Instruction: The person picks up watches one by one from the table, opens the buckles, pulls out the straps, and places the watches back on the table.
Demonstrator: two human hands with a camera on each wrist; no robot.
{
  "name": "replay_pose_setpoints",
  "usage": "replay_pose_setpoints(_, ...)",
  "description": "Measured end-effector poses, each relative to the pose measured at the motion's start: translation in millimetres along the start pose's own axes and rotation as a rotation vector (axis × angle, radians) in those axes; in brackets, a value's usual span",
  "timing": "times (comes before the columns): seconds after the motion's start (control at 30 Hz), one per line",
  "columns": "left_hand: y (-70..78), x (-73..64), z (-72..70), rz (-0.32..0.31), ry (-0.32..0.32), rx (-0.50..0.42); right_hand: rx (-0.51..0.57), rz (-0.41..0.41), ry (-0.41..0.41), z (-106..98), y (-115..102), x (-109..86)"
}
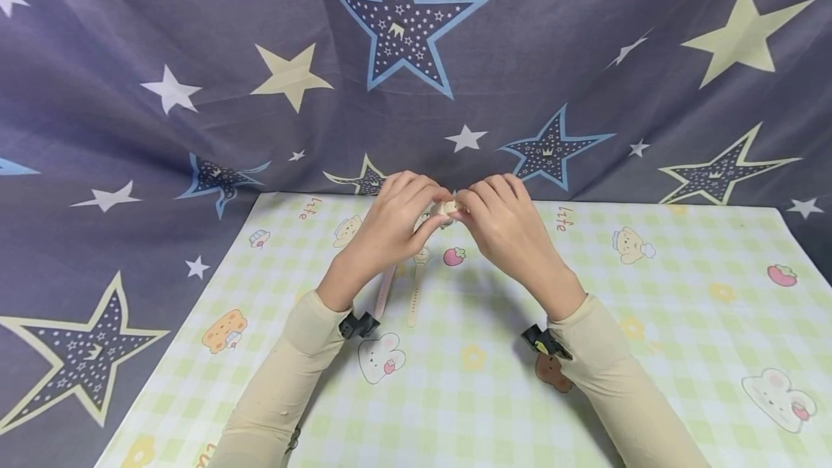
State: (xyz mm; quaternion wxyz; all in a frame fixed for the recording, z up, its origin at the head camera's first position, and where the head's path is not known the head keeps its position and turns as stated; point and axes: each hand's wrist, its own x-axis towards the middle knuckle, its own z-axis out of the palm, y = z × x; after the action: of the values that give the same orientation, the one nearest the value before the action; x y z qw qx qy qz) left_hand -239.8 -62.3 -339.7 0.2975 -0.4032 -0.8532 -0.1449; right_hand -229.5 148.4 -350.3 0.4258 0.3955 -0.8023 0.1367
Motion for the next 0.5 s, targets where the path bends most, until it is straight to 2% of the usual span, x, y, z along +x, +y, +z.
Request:
replay_pose_setpoints(0.27, 1.9, -0.6, 1.3, -0.023, -0.028, -0.009, -0.002, -0.033, 0.035, 0.4, -3.4, 1.5)
replay_pose_setpoints(0.5, 2.7, -0.4, 1.9, -0.029, -0.017, -0.020, -0.009, -0.041, 0.033, -0.3, -3.8, 0.9)
